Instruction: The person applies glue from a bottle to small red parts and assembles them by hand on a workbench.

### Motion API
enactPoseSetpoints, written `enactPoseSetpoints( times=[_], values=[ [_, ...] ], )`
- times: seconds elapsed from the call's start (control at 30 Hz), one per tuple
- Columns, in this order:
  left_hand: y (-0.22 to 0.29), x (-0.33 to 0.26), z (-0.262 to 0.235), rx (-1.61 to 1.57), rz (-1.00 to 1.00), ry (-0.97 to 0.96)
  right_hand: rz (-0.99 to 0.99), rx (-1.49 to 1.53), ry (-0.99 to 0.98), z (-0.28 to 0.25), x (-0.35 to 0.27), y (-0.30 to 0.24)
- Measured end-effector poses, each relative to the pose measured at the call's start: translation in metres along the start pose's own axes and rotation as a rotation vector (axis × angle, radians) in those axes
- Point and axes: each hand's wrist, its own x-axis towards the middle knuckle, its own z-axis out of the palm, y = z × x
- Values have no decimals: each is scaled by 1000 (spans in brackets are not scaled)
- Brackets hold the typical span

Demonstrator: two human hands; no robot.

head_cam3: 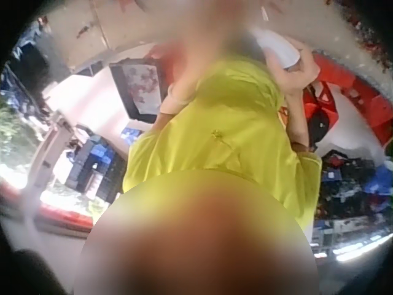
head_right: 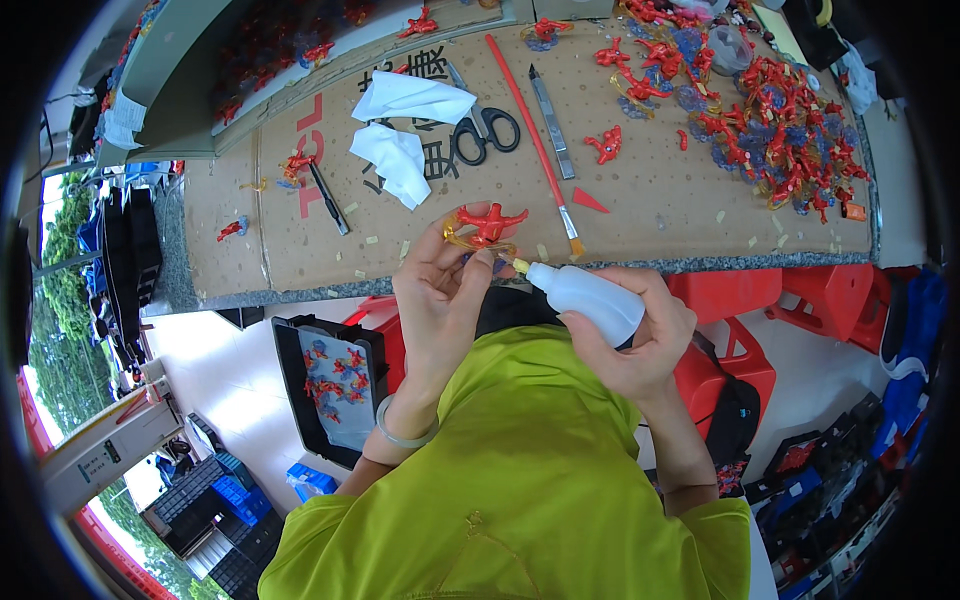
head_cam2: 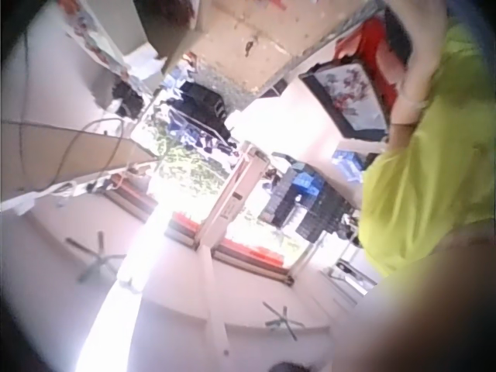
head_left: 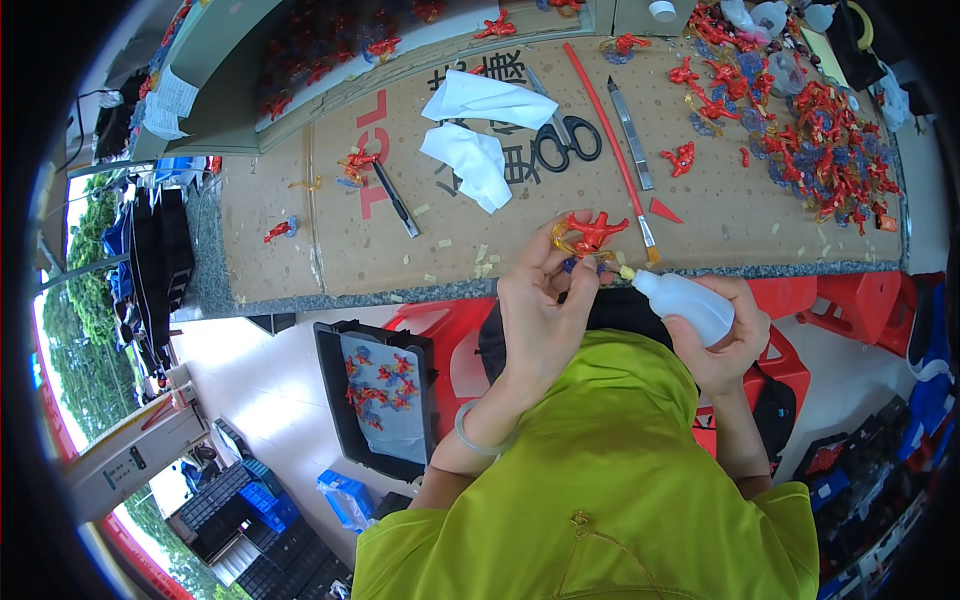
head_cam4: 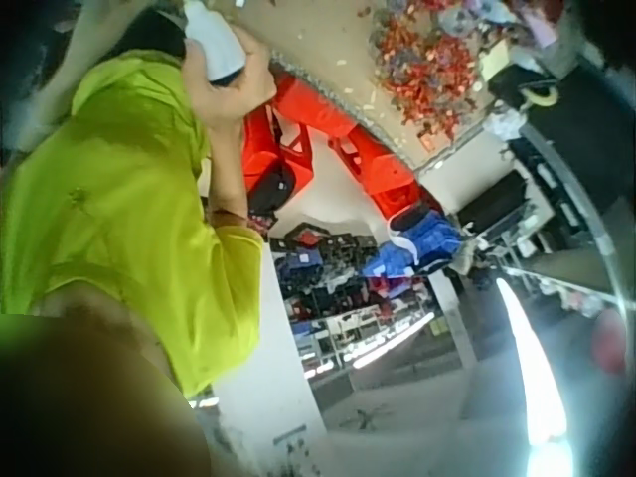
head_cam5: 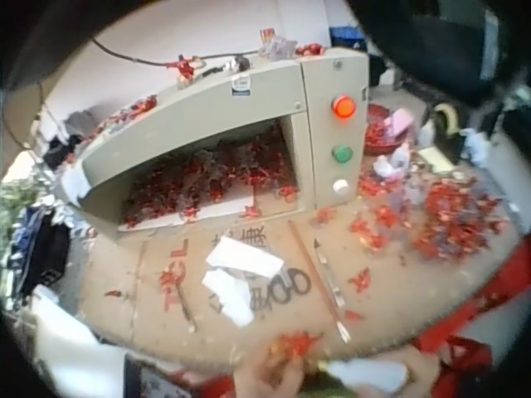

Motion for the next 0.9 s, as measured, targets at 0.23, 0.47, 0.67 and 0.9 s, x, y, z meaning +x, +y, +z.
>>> enactPoseSetpoints(
  times=[0.23, 0.47, 0.67, 0.9],
  values=[
    [-2, -3, 0, 57, 20, -5, 10, -5, -13, 1, 0, 0],
    [1, -4, 1, 79, 9, 2, 5, -47, -13, 2, 1, 1],
    [-2, -2, 0, 87, 24, 5, -146, -218, -28, 2, 3, -7],
    [-1, 0, -1, 36, -9, -18, -329, -371, -29, 3, 7, -18]
  ],
)
